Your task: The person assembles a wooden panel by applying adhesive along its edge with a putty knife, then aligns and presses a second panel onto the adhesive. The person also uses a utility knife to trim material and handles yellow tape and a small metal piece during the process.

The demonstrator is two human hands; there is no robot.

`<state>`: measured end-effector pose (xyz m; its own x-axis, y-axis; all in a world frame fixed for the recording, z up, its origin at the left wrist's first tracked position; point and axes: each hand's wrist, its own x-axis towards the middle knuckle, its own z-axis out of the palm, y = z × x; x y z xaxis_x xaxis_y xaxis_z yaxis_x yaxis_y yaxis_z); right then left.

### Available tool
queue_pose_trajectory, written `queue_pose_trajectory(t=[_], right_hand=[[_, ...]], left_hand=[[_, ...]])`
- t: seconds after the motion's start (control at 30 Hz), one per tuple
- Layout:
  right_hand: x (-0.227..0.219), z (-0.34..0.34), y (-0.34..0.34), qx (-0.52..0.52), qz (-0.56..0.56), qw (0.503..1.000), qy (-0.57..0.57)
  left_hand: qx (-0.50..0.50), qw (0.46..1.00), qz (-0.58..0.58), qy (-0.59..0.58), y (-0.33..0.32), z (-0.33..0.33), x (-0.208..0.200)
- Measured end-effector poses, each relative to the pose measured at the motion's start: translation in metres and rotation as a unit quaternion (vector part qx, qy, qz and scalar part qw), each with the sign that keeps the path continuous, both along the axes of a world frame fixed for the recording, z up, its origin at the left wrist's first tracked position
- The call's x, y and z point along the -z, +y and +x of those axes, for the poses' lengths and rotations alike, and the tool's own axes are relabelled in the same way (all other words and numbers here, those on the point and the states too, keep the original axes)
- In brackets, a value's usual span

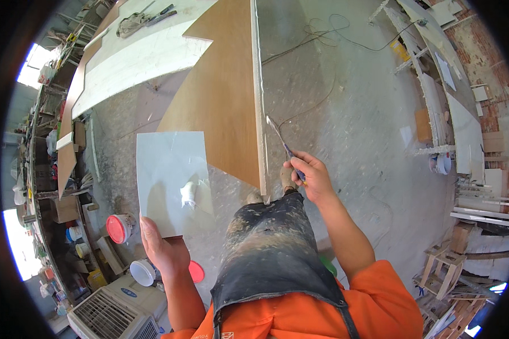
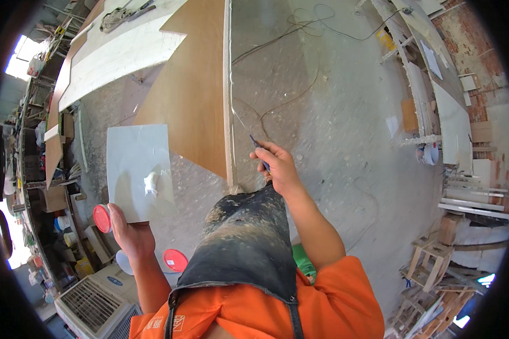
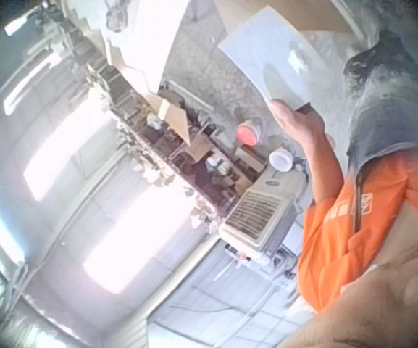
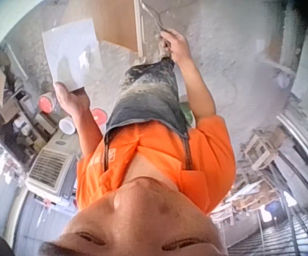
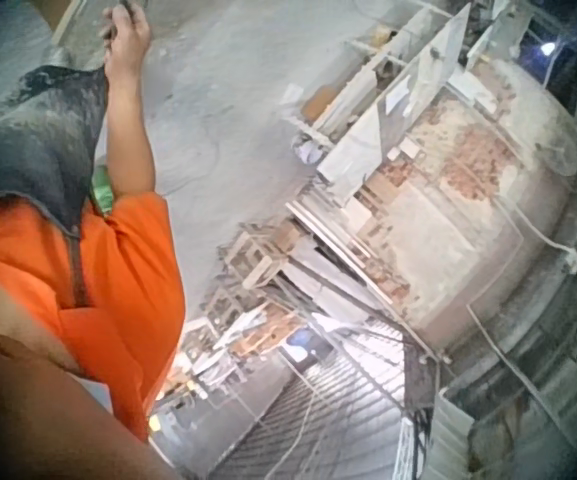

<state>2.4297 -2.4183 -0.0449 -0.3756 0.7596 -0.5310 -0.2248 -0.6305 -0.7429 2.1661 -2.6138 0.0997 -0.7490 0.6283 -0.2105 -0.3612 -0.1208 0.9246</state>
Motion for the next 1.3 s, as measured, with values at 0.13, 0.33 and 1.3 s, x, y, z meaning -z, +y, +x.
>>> queue_pose_trajectory(t=[0.13, 0.33, 1.3], right_hand=[[0.013, -0.017, -0.004, 0.023, 0.023, 0.999, -0.027], [0.036, -0.025, -0.012, 0.026, 0.044, 0.998, -0.043], [0.012, 0.018, -0.142, -0.029, -0.05, 0.998, -0.012]], left_hand=[[-0.005, 1.0, -0.012, -0.004, -0.013, -0.003, 0.005], [0.005, 1.0, -0.021, -0.001, -0.028, -0.007, 0.007], [0.07, 0.996, -0.015, -0.055, -0.019, -0.011, 0.019]])
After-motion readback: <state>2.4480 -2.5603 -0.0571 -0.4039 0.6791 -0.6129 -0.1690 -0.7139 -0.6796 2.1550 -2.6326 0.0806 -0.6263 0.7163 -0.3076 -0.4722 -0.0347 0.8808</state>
